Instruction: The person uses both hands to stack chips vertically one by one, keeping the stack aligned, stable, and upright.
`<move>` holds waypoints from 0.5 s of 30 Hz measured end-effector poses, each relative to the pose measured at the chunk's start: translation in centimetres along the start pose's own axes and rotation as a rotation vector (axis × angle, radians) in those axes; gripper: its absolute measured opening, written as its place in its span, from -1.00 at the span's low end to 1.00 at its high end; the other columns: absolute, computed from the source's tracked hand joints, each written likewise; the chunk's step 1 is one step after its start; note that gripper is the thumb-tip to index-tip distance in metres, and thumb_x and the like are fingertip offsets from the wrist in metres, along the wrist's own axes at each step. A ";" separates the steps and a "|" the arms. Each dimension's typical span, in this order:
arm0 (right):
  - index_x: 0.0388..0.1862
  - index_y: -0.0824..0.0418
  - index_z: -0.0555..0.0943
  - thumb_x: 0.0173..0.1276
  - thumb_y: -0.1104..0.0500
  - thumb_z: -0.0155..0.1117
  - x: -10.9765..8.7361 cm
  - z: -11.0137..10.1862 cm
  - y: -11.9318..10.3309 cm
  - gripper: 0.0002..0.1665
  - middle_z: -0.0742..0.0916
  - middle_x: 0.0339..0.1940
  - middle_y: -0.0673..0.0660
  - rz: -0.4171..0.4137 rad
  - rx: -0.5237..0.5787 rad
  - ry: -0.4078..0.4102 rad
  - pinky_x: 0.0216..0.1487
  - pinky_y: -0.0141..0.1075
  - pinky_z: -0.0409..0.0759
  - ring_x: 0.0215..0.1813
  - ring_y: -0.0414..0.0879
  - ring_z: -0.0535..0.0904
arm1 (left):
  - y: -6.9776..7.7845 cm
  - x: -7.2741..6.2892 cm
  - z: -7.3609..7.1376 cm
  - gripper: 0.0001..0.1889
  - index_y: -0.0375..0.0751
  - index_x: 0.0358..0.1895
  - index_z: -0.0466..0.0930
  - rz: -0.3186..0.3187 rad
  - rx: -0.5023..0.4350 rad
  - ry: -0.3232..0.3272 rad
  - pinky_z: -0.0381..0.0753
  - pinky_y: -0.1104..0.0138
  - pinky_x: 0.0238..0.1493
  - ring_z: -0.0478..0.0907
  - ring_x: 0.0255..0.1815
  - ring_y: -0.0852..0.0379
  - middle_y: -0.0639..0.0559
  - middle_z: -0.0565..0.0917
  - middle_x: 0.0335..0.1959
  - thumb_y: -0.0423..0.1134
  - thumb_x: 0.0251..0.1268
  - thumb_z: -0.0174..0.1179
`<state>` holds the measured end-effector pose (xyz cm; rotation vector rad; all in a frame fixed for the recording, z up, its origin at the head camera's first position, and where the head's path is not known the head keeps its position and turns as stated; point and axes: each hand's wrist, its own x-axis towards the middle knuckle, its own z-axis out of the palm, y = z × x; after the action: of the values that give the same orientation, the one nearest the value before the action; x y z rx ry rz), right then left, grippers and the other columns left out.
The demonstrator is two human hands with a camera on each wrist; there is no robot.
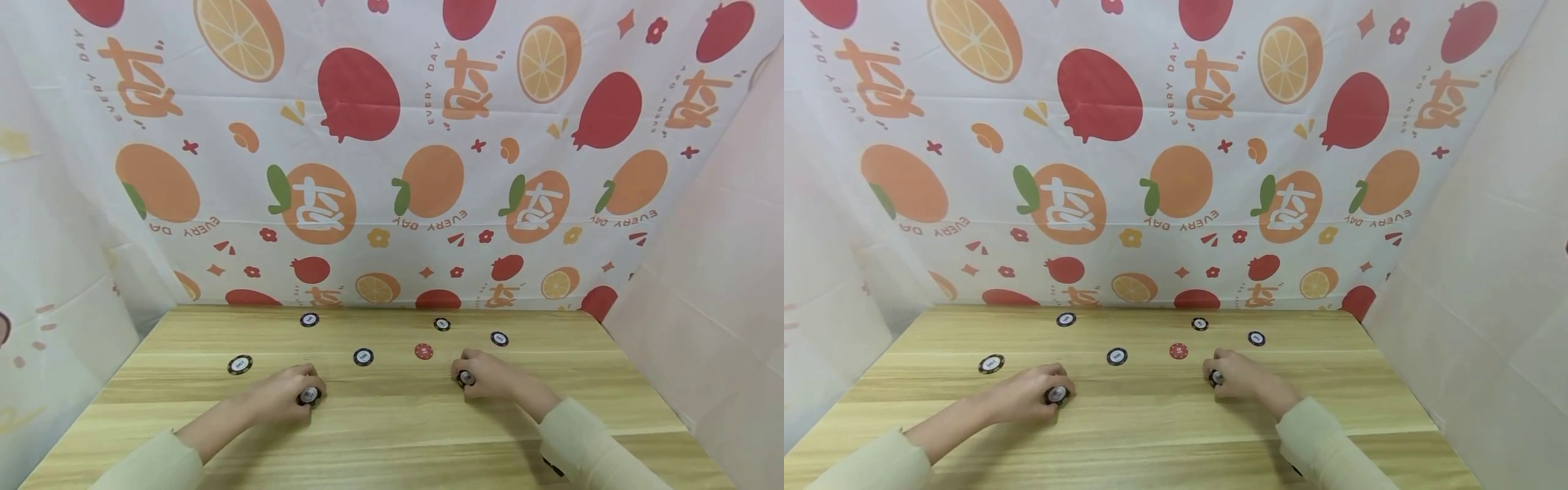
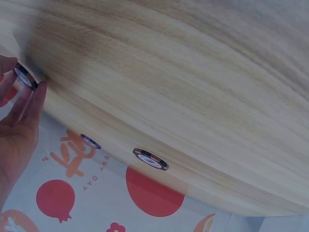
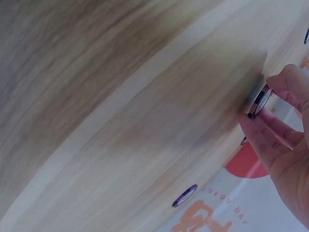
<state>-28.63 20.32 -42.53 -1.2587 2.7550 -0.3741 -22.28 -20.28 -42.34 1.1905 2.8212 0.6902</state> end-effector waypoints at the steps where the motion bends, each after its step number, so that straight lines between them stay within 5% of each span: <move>1: -0.21 0.14 0.60 -0.07 0.30 0.27 0.1 0.0 -0.2 -0.66 0.49 -0.34 -0.02 -0.005 0.002 -0.001 -0.31 -0.39 0.45 -0.34 -0.22 0.40 | 0.0 0.0 0.0 -0.69 -0.18 -0.24 0.61 0.001 -0.003 -0.001 0.50 0.41 -0.37 0.46 -0.33 0.21 0.04 0.47 -0.29 -0.47 -0.18 0.18; 15: -0.22 0.07 0.60 0.01 0.30 0.26 0.7 0.2 -1.9 -0.70 0.50 -0.30 -0.05 0.000 -0.005 -0.028 -0.22 -0.39 0.46 -0.29 -0.24 0.42 | 0.0 0.1 0.1 -0.69 -0.14 -0.23 0.61 -0.001 0.026 -0.008 0.50 0.39 -0.38 0.47 -0.33 0.19 0.06 0.47 -0.28 -0.45 -0.18 0.22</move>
<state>-27.69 18.55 -42.22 -1.2559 2.7339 -0.3473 -22.35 -20.13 -42.41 1.1930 2.8324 0.6499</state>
